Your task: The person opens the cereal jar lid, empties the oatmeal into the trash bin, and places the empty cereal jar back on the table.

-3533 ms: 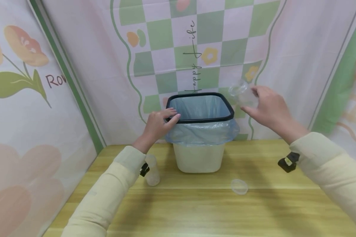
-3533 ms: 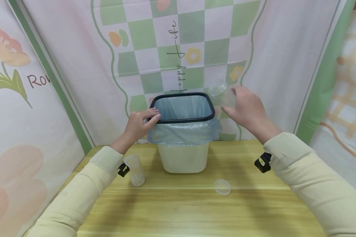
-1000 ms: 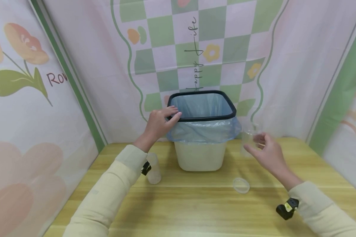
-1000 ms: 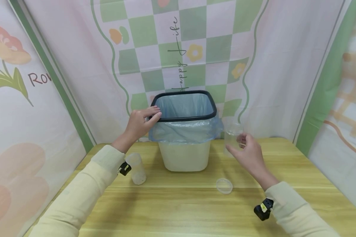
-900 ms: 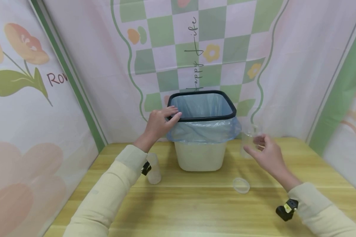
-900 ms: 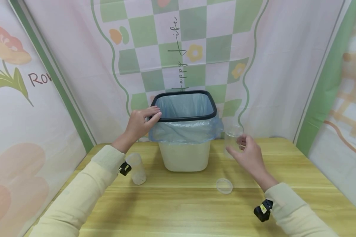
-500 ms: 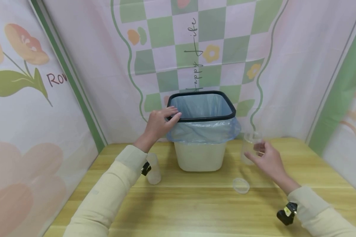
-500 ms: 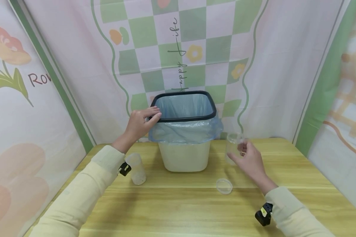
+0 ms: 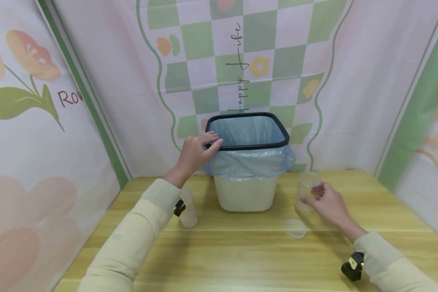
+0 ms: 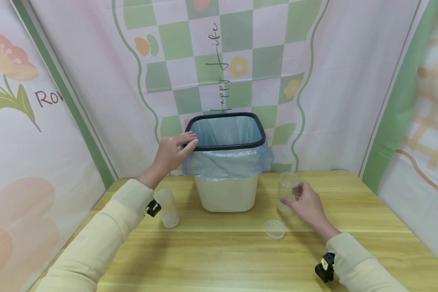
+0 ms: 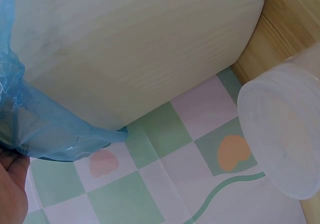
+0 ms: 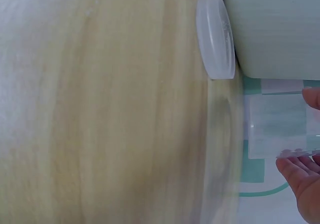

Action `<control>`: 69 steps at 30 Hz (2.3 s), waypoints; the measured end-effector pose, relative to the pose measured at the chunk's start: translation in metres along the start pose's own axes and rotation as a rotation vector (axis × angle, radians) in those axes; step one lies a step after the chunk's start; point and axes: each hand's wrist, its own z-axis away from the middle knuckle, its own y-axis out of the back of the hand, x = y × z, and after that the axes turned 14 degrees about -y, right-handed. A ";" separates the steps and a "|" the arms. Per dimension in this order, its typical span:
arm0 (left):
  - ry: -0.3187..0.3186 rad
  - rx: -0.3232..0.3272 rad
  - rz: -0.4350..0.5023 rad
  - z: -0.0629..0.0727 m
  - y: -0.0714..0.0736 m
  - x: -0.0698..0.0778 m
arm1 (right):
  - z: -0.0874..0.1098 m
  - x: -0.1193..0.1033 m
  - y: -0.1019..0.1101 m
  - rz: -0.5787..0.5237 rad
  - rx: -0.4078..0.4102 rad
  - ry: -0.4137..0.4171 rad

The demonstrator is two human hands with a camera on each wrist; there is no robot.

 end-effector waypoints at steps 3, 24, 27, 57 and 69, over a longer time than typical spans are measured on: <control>-0.002 -0.004 0.000 0.000 0.000 0.000 | 0.000 0.003 -0.002 -0.005 -0.022 -0.017; 0.007 -0.012 0.007 0.000 0.001 0.000 | 0.001 0.014 -0.011 -0.013 -0.044 -0.048; 0.010 -0.014 0.007 0.000 0.001 0.000 | 0.001 0.014 -0.011 -0.016 -0.040 -0.043; 0.045 -0.086 -0.006 -0.002 0.005 0.002 | 0.012 0.005 0.006 -0.052 -0.066 -0.015; 0.068 -0.106 0.009 -0.002 0.007 0.005 | 0.027 -0.015 0.030 -0.035 -0.013 0.015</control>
